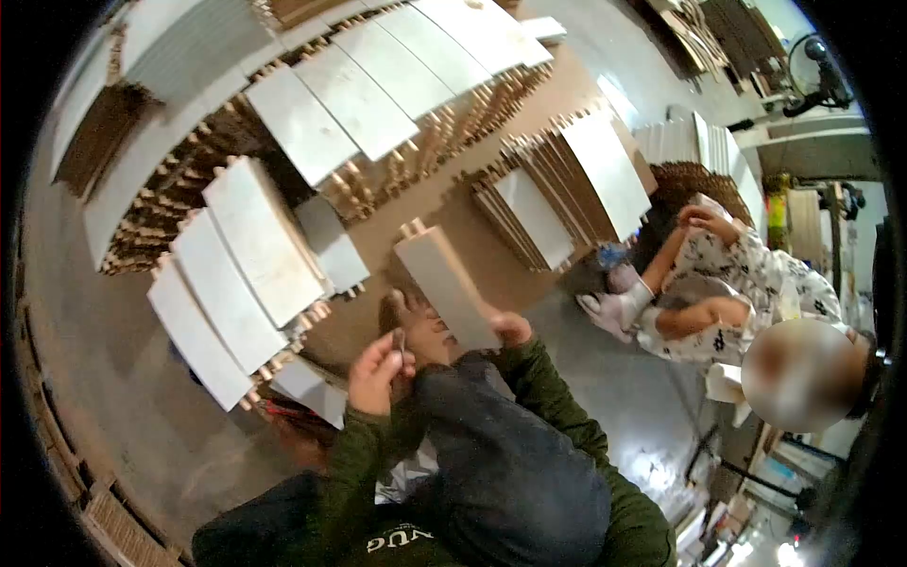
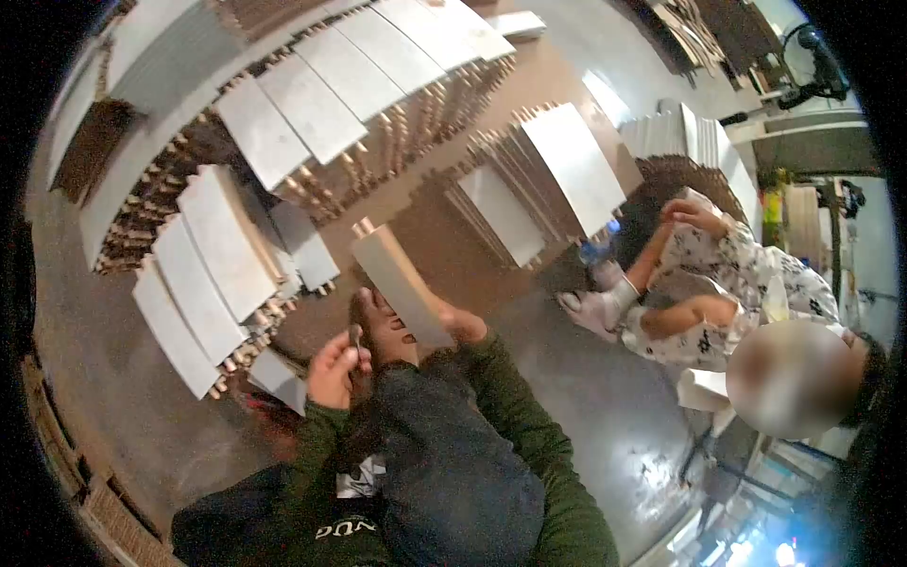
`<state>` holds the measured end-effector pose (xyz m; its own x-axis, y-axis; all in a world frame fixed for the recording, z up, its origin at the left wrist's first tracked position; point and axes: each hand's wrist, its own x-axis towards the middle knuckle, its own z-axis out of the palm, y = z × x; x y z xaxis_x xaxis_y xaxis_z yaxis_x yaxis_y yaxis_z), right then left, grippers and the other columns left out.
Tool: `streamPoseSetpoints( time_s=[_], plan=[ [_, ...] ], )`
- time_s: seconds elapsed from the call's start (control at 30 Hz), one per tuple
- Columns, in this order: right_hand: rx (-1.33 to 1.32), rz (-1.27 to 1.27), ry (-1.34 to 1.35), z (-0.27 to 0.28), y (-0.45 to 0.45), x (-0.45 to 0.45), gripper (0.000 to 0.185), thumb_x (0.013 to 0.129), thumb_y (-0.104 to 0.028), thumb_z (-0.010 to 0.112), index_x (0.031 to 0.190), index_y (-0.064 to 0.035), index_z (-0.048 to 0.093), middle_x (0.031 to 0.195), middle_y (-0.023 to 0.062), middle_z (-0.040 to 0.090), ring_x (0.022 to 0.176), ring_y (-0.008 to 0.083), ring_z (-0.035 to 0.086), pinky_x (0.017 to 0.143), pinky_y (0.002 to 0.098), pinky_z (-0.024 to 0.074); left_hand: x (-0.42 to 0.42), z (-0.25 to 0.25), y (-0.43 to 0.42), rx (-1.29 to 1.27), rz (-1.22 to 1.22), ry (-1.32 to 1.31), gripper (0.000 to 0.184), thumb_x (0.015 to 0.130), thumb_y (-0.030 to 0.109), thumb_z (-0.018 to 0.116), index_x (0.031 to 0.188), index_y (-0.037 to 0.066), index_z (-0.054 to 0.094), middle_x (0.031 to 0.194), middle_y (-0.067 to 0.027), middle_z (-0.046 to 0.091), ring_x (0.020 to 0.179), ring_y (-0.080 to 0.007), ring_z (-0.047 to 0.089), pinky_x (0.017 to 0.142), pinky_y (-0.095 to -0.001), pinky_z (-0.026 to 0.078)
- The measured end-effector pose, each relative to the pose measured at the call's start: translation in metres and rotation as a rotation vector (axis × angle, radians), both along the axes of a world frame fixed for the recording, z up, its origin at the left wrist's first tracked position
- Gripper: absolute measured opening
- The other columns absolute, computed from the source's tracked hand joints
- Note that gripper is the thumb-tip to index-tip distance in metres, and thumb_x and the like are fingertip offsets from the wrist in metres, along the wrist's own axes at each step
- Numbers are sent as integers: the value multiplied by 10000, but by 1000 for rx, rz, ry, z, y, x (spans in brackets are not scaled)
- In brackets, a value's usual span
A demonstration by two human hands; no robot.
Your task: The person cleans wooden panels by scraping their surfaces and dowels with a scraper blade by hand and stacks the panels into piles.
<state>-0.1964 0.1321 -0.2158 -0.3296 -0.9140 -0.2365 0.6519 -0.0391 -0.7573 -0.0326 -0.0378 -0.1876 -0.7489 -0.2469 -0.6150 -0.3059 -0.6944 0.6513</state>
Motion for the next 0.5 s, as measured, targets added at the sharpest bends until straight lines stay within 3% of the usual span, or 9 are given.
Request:
streamPoseSetpoints(
  time_s=[0.03,0.07,0.17,0.23,0.3,0.33,0.37,0.43,0.5],
  plan=[
    [-100,-40,-274,7,9,5,738,836,-453,500,1364,-12,232,1290,245,383,1089,358,493,873,431,452,-16,3,2,26,42,9,354,850,59,513,1194,-20,489,858,-78,602,743,-131,554,690,-266,478],
    [-173,-176,-416,18,15,11,631,916,-430,361,1363,-6,225,1284,252,381,1078,334,507,855,444,461,-30,2,1,-4,35,28,334,846,56,519,1170,-23,502,854,-78,611,727,-130,560,685,-264,481],
    [-182,-249,-571,28,21,9,644,918,-440,294,1365,16,211,1301,307,331,1071,390,496,832,480,460,-67,4,-6,-101,50,57,238,831,32,533,1058,-35,550,851,-70,632,700,-125,578,687,-256,489],
    [-151,-283,-632,29,22,6,626,920,-420,307,1359,18,216,1292,313,332,1093,424,472,816,520,465,-87,7,-12,-292,48,203,209,829,9,526,1029,-28,573,836,-58,631,704,-115,576,702,-235,473],
    [-200,-81,-606,22,25,2,621,917,-408,321,1360,14,211,1296,302,331,1103,437,460,831,537,455,-100,13,-18,-548,-25,231,176,818,-8,530,982,-16,595,867,-47,618,762,-119,568,721,-233,452],
    [-215,-12,-598,23,25,2,620,916,-405,325,1361,12,210,1298,298,331,1106,442,456,836,542,452,-109,15,-23,-878,-48,338,165,800,-12,543,953,-7,603,878,-45,589,807,-139,554,726,-249,441],
    [-84,-86,-480,33,20,7,659,895,-448,367,1363,-13,206,1243,283,396,1026,398,522,715,454,507,-116,22,-24,-990,-38,345,195,769,-30,550,954,5,603,868,-72,556,827,-181,549,718,-268,437],
    [51,-157,-363,51,13,12,699,873,-491,410,1365,-39,203,1188,268,461,946,355,588,594,365,562,-128,32,-28,-1185,-64,362,191,760,-16,566,941,15,616,820,-98,549,749,-234,557,662,-284,445],
    [136,-228,-363,56,10,13,721,858,-500,426,1368,-48,191,1155,251,486,892,321,609,523,341,555,-138,24,-31,-1297,-70,381,181,766,-3,568,935,27,625,800,-105,550,722,-251,557,636,-301,450]
  ],
)
